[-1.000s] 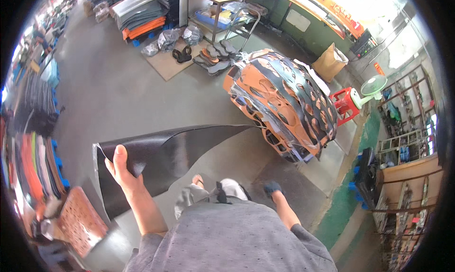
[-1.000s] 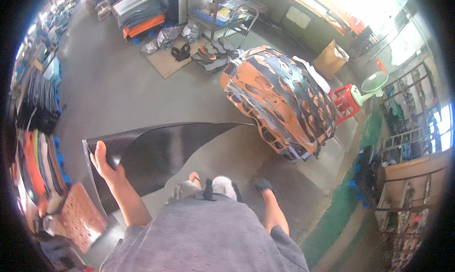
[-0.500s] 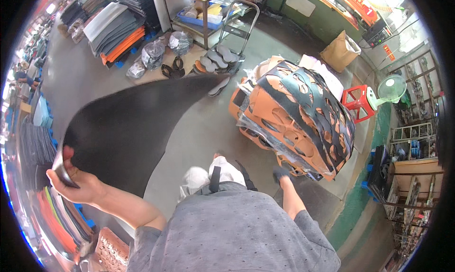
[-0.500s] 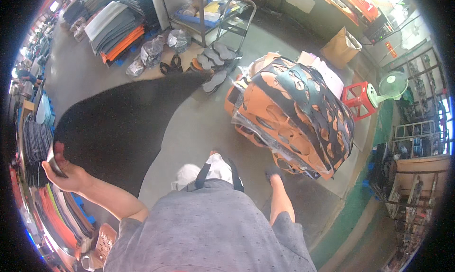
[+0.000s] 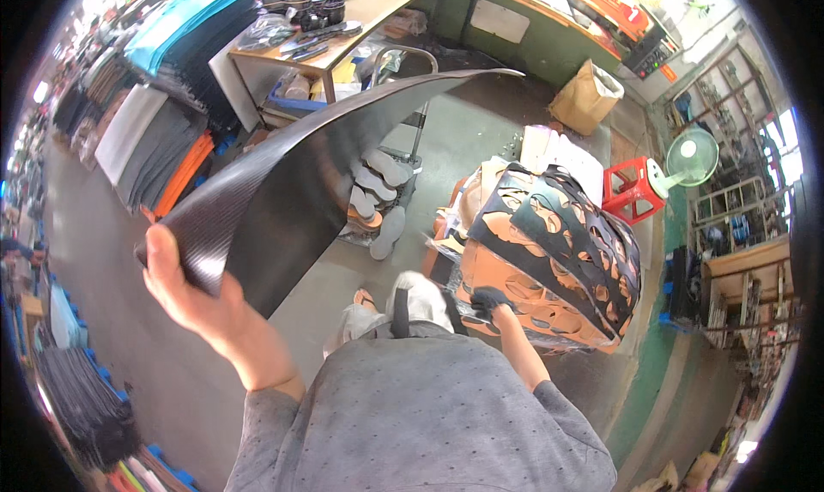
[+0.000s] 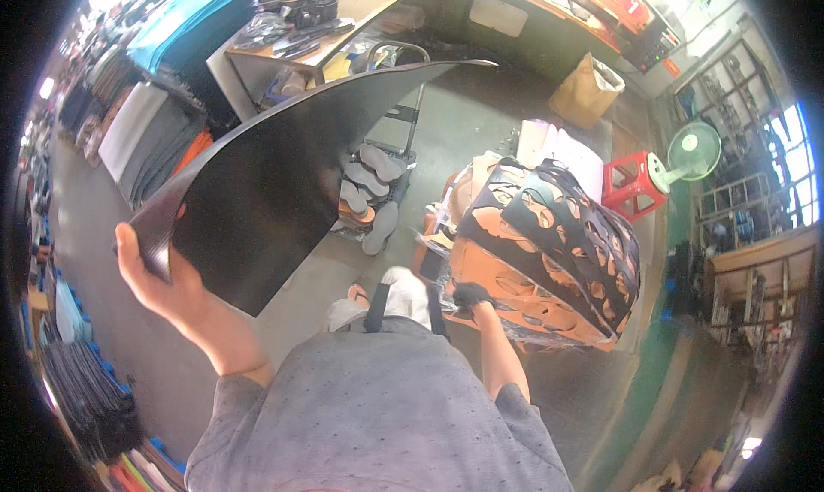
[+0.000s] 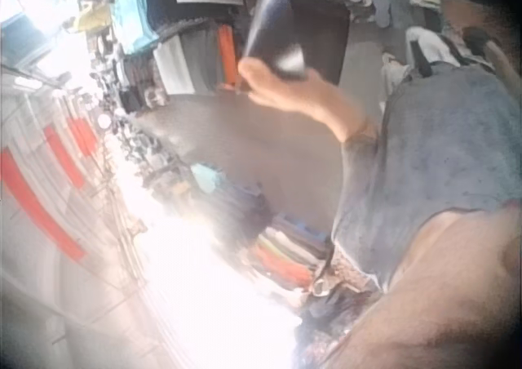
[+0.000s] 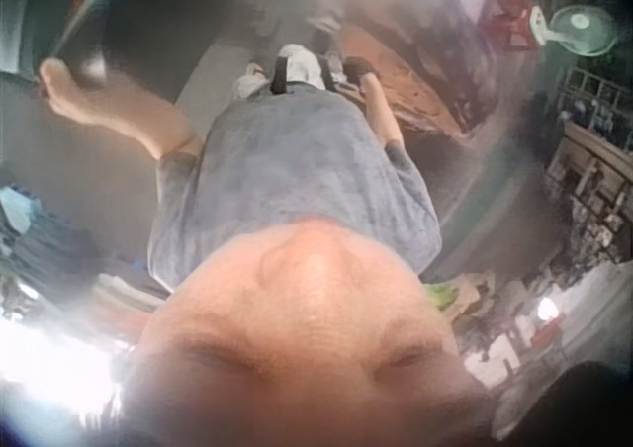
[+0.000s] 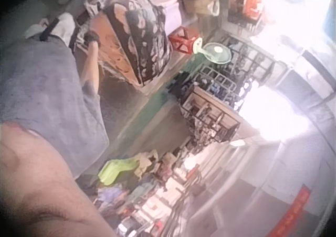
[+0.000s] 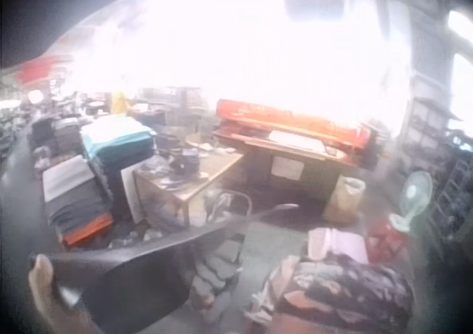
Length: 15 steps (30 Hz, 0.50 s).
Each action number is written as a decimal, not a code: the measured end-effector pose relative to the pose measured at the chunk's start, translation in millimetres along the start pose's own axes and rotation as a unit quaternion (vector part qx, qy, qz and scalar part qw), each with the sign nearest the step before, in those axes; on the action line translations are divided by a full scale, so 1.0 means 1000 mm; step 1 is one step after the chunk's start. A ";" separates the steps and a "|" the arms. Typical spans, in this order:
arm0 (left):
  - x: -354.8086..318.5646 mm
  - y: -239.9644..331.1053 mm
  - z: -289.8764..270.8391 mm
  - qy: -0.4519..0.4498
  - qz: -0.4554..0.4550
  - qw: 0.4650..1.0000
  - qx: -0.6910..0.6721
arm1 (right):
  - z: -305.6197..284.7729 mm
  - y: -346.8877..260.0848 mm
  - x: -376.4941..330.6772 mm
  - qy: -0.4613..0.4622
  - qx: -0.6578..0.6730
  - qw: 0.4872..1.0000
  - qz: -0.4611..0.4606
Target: The person places a black sheet of material on a hydraulic press, aligns it, and operates the press to cut out multiple shapes. They remove the cut pieces and repeat the process with additional sheets.
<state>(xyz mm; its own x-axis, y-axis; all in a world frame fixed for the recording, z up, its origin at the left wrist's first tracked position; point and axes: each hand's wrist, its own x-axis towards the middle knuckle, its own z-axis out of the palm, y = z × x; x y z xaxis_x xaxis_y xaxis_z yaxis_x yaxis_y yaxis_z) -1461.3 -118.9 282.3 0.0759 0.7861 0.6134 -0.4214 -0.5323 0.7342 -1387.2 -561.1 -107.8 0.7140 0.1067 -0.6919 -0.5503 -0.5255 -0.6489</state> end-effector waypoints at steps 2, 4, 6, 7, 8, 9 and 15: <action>0.020 -0.007 0.047 -0.043 -0.153 0.978 -0.135 | 0.000 0.003 -0.008 -0.001 0.146 0.988 0.055; 0.036 -0.016 0.093 -0.075 -0.240 0.943 -0.216 | -0.004 -0.007 -0.017 0.027 0.361 0.930 0.060; 0.049 -0.025 0.134 -0.083 -0.288 0.911 -0.283 | -0.014 -0.035 -0.015 -0.041 0.565 0.823 0.044; 0.052 -0.031 0.153 -0.106 -0.283 0.913 -0.273 | -0.018 -0.054 -0.008 -0.081 0.655 0.750 0.032; 0.054 -0.038 0.173 -0.139 -0.261 0.917 -0.269 | -0.024 -0.075 0.003 0.046 0.621 0.776 0.103; 0.056 -0.048 0.194 -0.164 -0.234 0.922 -0.262 | -0.037 -0.099 0.019 0.034 0.630 0.771 0.091; 0.050 -0.111 0.335 -0.249 -0.123 0.936 -0.215 | -0.126 -0.226 0.153 -0.063 0.599 0.768 -0.217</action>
<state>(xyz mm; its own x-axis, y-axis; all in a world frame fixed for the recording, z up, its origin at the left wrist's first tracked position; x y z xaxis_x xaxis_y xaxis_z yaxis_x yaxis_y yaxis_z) -1107.6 -126.2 328.7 0.5856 0.5667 0.5795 -0.6529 -0.0938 0.7516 -1099.1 -532.3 -27.6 0.9368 0.1723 -0.3045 -0.3292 0.7292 -0.6000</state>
